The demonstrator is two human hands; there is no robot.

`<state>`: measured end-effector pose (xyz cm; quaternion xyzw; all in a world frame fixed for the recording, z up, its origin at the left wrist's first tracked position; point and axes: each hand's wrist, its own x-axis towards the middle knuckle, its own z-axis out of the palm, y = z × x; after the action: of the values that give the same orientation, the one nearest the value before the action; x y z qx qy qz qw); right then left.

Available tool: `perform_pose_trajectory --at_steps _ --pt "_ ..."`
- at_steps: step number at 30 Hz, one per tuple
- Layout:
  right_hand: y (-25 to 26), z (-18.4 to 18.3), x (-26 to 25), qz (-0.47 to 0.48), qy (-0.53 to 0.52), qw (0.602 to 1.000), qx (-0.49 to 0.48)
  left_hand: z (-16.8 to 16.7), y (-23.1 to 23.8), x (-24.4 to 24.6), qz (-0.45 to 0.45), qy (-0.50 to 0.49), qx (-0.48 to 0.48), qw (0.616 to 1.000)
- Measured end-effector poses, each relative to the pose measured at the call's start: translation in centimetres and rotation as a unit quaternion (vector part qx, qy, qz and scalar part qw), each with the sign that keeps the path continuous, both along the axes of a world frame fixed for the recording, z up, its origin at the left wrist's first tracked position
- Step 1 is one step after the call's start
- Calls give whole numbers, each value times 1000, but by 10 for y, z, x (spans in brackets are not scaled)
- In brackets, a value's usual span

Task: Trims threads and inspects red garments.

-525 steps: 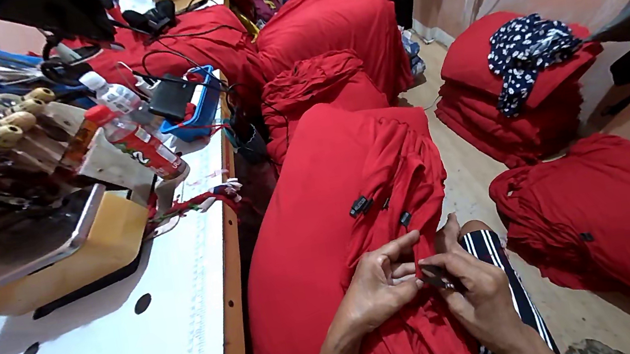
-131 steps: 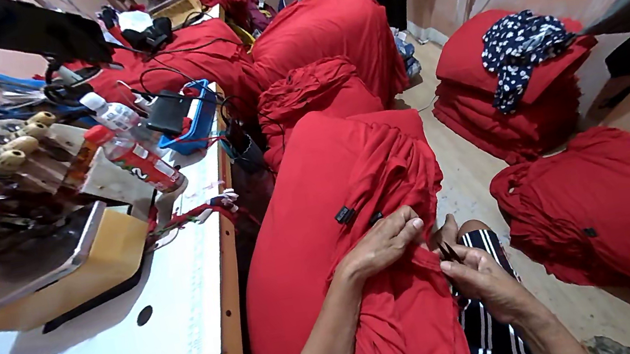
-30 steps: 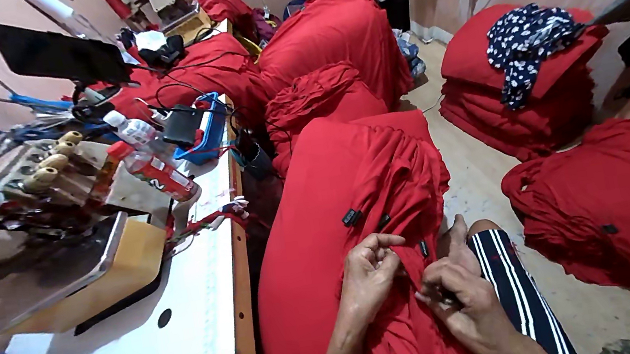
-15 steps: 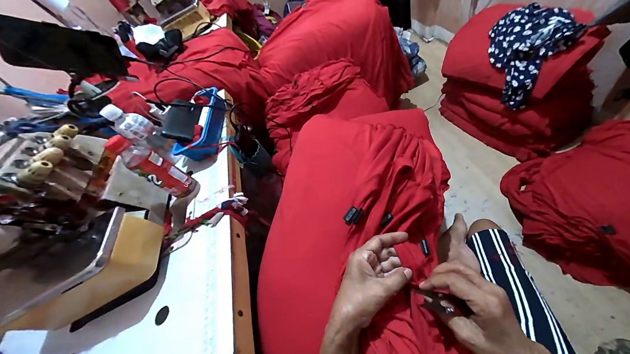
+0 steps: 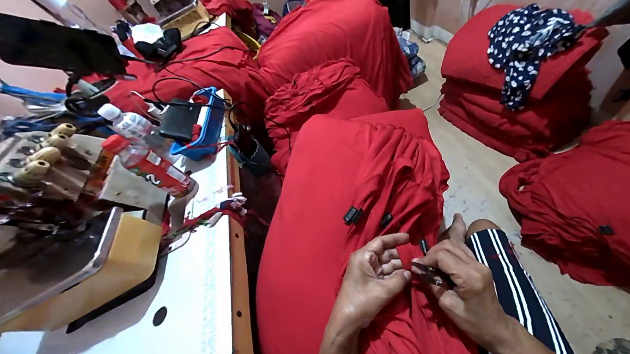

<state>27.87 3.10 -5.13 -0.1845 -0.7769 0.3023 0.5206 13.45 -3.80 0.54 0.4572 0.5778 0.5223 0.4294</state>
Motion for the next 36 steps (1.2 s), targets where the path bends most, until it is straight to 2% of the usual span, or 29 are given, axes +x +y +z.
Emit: perform_pose_trajectory --at_steps 5,11,16,19,22,25,27,30,36 --pt "3 7 8 51 19 976 -211 -1 -1 -1 -3 -4 8 1000" --pt "5 4 10 60 57 944 -320 -3 0 -3 -16 -4 38 999" --pt "6 2 12 31 63 959 -275 -4 1 -3 -20 -14 41 999" --pt "3 3 7 32 27 979 -200 -3 1 -1 -18 -18 38 999" --pt "0 4 0 -18 -12 994 -103 -5 2 -1 -25 -2 41 999" --pt "-1 6 -6 -69 -43 996 -23 -10 2 -1 -32 33 54 997" --pt "0 8 -7 -80 -52 995 -4 -11 3 -1 -30 39 57 997" --pt "-3 8 -6 -64 -56 996 -16 -9 3 1 -19 34 58 998" --pt "-3 12 2 51 -21 973 -224 -9 1 -4 -37 46 58 997"
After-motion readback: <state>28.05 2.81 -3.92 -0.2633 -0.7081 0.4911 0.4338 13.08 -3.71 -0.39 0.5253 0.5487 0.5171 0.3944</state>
